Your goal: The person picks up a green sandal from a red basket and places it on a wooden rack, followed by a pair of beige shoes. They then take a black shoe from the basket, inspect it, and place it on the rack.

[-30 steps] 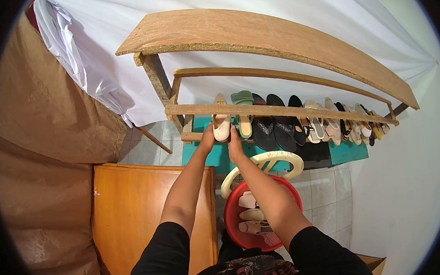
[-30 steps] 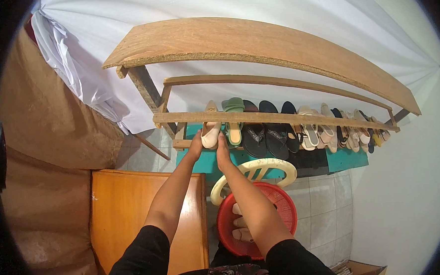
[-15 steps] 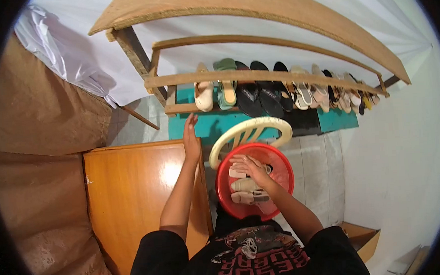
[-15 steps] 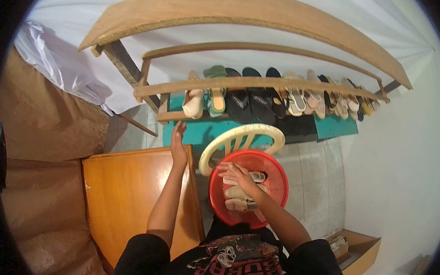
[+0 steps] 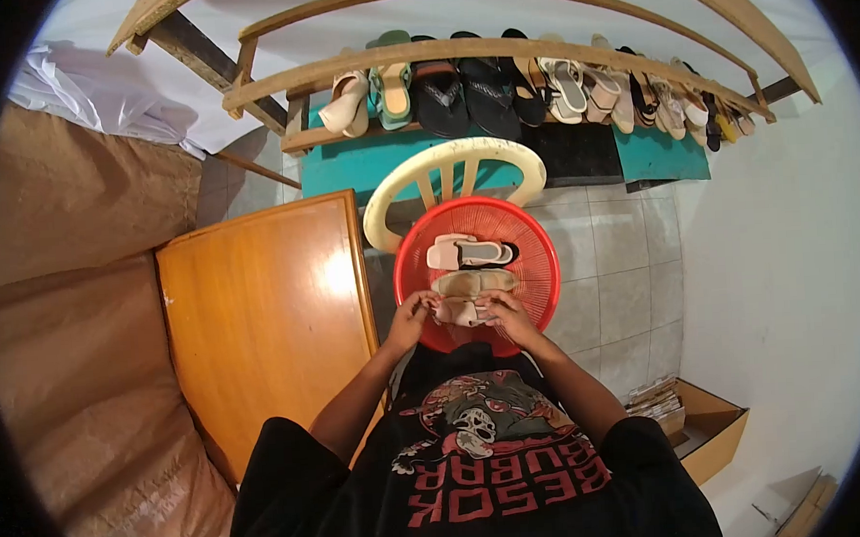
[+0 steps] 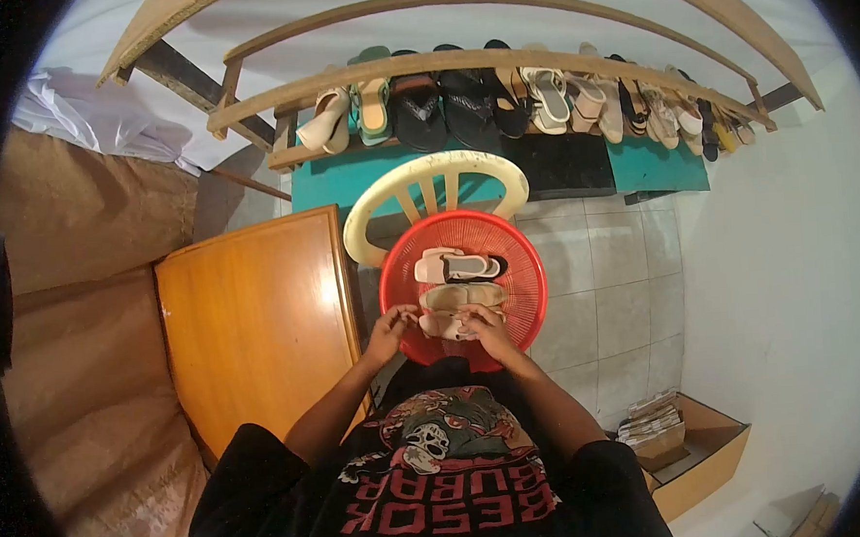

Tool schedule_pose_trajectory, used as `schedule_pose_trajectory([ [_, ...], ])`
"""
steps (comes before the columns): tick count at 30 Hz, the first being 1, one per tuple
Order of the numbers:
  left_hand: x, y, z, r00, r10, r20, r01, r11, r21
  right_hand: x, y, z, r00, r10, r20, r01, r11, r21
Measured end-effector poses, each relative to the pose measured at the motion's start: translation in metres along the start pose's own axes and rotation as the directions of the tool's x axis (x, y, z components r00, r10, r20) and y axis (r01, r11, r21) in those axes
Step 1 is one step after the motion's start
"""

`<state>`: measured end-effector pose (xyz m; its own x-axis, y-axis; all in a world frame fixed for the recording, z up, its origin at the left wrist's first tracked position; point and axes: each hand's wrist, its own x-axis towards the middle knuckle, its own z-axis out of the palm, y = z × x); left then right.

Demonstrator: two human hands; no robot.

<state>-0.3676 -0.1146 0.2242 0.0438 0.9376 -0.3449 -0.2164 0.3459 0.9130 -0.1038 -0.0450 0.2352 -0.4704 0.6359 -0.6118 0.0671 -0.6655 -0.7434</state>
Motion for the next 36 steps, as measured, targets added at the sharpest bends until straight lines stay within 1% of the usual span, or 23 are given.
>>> schedule_pose_trajectory([
  [2, 0.008, -0.023, 0.006, 0.995, -0.009, -0.101, 0.009, 1.000, -0.002, 0.001, 0.005, -0.013, 0.998, -0.002, 0.063, 0.006, 0.997, -0.075],
  [3, 0.008, -0.033, 0.009, 0.993, -0.023, -0.118, 0.023, 1.000, -0.002, 0.000, 0.001, -0.020, 0.998, 0.052, 0.047, -0.047, 0.994, -0.102],
  [5, 0.008, -0.048, 0.016, 0.937, -0.192, -0.293, 0.188, 0.981, -0.043, 0.006, 0.017, -0.045, 0.997, 0.073, 0.031, -0.071, 0.995, -0.067],
  [6, 0.006, -0.050, 0.023, 0.930, -0.203, -0.307, 0.198, 0.979, -0.046, 0.007, 0.020, -0.055, 0.997, 0.081, 0.001, -0.081, 0.996, -0.038],
  [8, 0.000, -0.055, 0.037, 0.760, -0.487, -0.431, 0.387, 0.871, -0.302, 0.007, 0.025, -0.075, 0.995, 0.101, -0.004, -0.101, 0.993, -0.059],
  [9, -0.004, -0.057, 0.044, 0.731, -0.529, -0.431, 0.421, 0.847, -0.324, 0.006, 0.027, -0.085, 0.994, 0.113, 0.004, -0.112, 0.992, -0.050],
  [14, -0.031, -0.076, 0.076, 0.689, -0.558, -0.464, 0.408, 0.826, -0.388, 0.001, 0.035, -0.114, 0.981, 0.195, 0.004, -0.194, 0.977, -0.089],
  [16, -0.036, -0.092, 0.082, 0.671, -0.574, -0.469, 0.398, 0.813, -0.426, -0.002, 0.036, -0.118, 0.974, 0.225, 0.022, -0.220, 0.966, -0.136],
  [18, -0.035, -0.109, 0.083, 0.700, -0.587, -0.406, 0.338, 0.774, -0.535, -0.001, 0.047, -0.120, 0.980, 0.191, 0.055, -0.176, 0.962, -0.208],
  [20, -0.029, -0.110, 0.097, 0.706, -0.597, -0.381, 0.328, 0.752, -0.572, 0.006, 0.068, -0.118, 0.979, 0.200, 0.033, -0.189, 0.962, -0.196],
  [22, -0.015, -0.117, 0.098, 0.716, -0.607, -0.345, 0.328, 0.728, -0.602, 0.031, 0.110, -0.123, 0.999, -0.019, 0.042, 0.036, 0.896, -0.443],
  [23, -0.005, -0.128, 0.099, 0.716, -0.634, -0.292, 0.367, 0.698, -0.615, 0.052, 0.140, -0.131, 0.998, 0.056, 0.021, -0.041, 0.893, -0.449],
  [24, 0.000, -0.148, 0.104, 0.707, -0.667, -0.236, 0.407, 0.656, -0.636, 0.056, 0.139, -0.130, 0.997, 0.070, 0.014, -0.055, 0.886, -0.461],
  [25, 0.007, -0.175, 0.107, 0.707, -0.672, -0.219, 0.401, 0.637, -0.659, 0.052, 0.133, -0.122, 0.996, -0.083, 0.015, 0.073, 0.752, -0.655],
  [26, 0.018, -0.186, 0.112, 0.697, -0.684, -0.214, 0.398, 0.618, -0.678, 0.053, 0.121, -0.114, 0.970, -0.234, 0.066, 0.190, 0.560, -0.806],
  [27, 0.028, -0.192, 0.115, 0.658, -0.733, -0.174, 0.495, 0.594, -0.634, 0.053, 0.103, -0.108, 0.990, -0.122, 0.068, 0.118, 0.474, -0.873],
  [28, 0.032, -0.203, 0.118, 0.609, -0.781, -0.138, 0.592, 0.563, -0.576, 0.059, 0.111, -0.107, 0.992, -0.102, 0.068, 0.110, 0.481, -0.870],
  [29, 0.040, -0.211, 0.122, 0.613, -0.782, -0.116, 0.558, 0.532, -0.637, 0.067, 0.116, -0.106, 0.990, -0.122, 0.066, 0.111, 0.412, -0.904],
  [30, 0.046, -0.212, 0.128, 0.605, -0.787, -0.119, 0.562, 0.529, -0.636, 0.076, 0.122, -0.105, 0.987, -0.144, 0.065, 0.111, 0.338, -0.934],
  [31, 0.052, -0.209, 0.134, 0.621, -0.776, -0.111, 0.501, 0.501, -0.706, 0.080, 0.119, -0.103, 0.999, -0.011, 0.033, 0.034, 0.352, -0.935],
  [32, 0.056, -0.206, 0.142, 0.636, -0.765, -0.102, 0.437, 0.466, -0.770, 0.079, 0.118, -0.099, 0.999, -0.006, 0.031, 0.031, 0.355, -0.934],
  [34, 0.066, -0.214, 0.148, 0.640, -0.760, -0.114, 0.435, 0.480, -0.762, 0.084, 0.119, -0.097, 0.998, 0.036, 0.058, 0.044, 0.298, -0.954],
  [36, 0.070, -0.224, 0.152, 0.560, -0.821, -0.112, 0.304, 0.329, -0.894, 0.083, 0.124, -0.096, 0.998, 0.060, 0.034, 0.015, 0.296, -0.955],
])
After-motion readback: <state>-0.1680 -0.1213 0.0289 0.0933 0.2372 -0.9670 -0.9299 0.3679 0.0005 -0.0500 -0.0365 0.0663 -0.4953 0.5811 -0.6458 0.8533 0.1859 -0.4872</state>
